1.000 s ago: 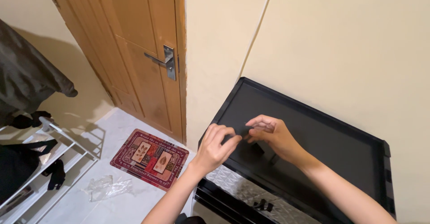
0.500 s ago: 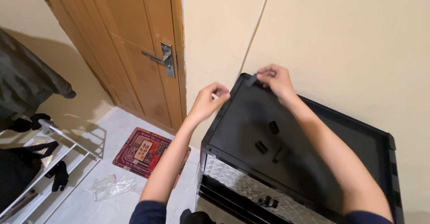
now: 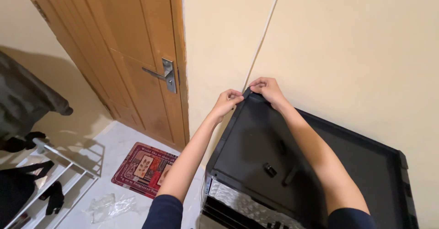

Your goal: The recorder is assembling a black and white plastic storage cabinet by attaching clips and handles.

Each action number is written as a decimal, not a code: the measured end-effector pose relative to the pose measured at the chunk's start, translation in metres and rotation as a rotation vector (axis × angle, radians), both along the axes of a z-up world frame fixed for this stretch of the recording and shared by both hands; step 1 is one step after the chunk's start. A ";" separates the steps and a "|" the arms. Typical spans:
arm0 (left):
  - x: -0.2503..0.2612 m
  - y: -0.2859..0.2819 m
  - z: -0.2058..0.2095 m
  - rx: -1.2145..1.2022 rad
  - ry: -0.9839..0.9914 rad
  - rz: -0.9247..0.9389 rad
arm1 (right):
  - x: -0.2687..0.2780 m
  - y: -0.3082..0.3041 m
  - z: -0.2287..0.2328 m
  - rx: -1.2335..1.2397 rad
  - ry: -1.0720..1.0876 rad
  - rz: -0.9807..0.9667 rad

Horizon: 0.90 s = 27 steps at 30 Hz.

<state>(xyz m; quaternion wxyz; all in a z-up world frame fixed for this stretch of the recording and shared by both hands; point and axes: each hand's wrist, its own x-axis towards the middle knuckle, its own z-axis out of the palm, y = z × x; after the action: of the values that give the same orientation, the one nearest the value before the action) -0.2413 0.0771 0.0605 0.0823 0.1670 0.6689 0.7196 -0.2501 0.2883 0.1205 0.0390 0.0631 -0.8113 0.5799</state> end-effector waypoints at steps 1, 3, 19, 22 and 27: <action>-0.003 0.003 -0.002 -0.002 -0.001 -0.006 | -0.002 0.002 -0.002 -0.002 -0.001 -0.006; -0.008 0.009 -0.006 0.020 -0.021 0.038 | -0.005 0.004 -0.006 0.016 0.028 0.034; -0.014 0.023 -0.016 0.140 -0.085 0.086 | -0.008 -0.003 -0.018 0.322 0.206 -0.086; -0.017 0.026 -0.023 0.201 -0.070 0.152 | -0.013 0.000 -0.023 0.264 0.176 -0.083; -0.026 0.030 -0.035 0.183 -0.038 0.124 | -0.011 -0.005 -0.015 0.255 0.124 -0.156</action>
<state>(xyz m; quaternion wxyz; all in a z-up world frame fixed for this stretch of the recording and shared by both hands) -0.2671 0.1073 0.0254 0.0349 0.1185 0.6079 0.7844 -0.2607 0.2836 0.1056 0.1256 0.0402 -0.8768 0.4625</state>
